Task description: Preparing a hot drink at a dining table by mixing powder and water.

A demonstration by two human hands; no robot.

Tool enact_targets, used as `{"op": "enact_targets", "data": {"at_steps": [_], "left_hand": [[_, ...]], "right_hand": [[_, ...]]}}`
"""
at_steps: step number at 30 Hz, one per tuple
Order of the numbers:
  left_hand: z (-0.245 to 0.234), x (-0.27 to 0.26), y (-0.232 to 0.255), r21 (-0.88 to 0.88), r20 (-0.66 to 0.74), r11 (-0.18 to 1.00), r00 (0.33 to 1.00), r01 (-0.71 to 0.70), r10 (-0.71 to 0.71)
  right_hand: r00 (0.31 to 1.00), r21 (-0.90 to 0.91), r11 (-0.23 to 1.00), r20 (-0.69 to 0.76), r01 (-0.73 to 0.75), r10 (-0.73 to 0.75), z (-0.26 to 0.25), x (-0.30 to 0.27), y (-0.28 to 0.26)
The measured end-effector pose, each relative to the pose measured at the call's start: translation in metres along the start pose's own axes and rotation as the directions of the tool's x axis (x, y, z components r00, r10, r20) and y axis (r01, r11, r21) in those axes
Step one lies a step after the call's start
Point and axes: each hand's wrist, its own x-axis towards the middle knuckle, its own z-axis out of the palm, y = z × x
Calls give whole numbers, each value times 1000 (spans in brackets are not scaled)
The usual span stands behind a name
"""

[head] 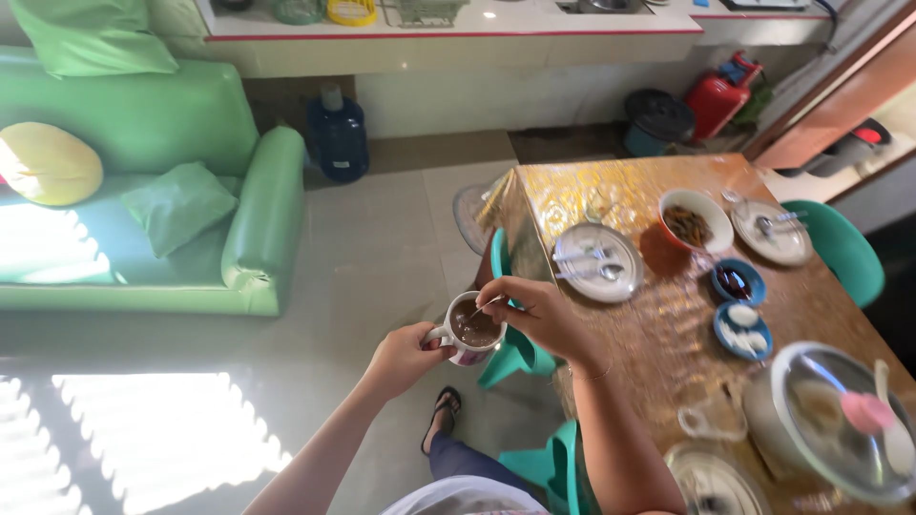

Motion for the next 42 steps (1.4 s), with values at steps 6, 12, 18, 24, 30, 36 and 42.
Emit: {"op": "enact_targets", "data": {"at_steps": [6,12,18,24,30,36,42], "left_hand": [[-29,71,23,-22,-61,1000,998,-8,7],[-54,149,55,32,-108,999,994,-22,25],[-69,202,63,-1,-159,999,987,-32,32],[-84,258,56,26,-145,1000,989,-9,13],[-115,328,57,-8,-75,999,996,-44,44],[-173,405,74,39,8,996,996,-86,86],[-225,484,82,32,51,990,990,-135,133]], "right_hand": [[997,-117,991,-51,-58,53,-52,87,27],[983,-72,995,-166,71,-83,-72,165,66],[995,69,996,82,50,-56,-99,211,82],[993,-139,989,-96,57,-71,-118,263,101],[985,-137,984,-111,118,-134,-110,313,134],[993,-164,986,-117,-18,-1,-128,384,151],[930,-399,910,-364,-114,-43,-143,463,173]]}}
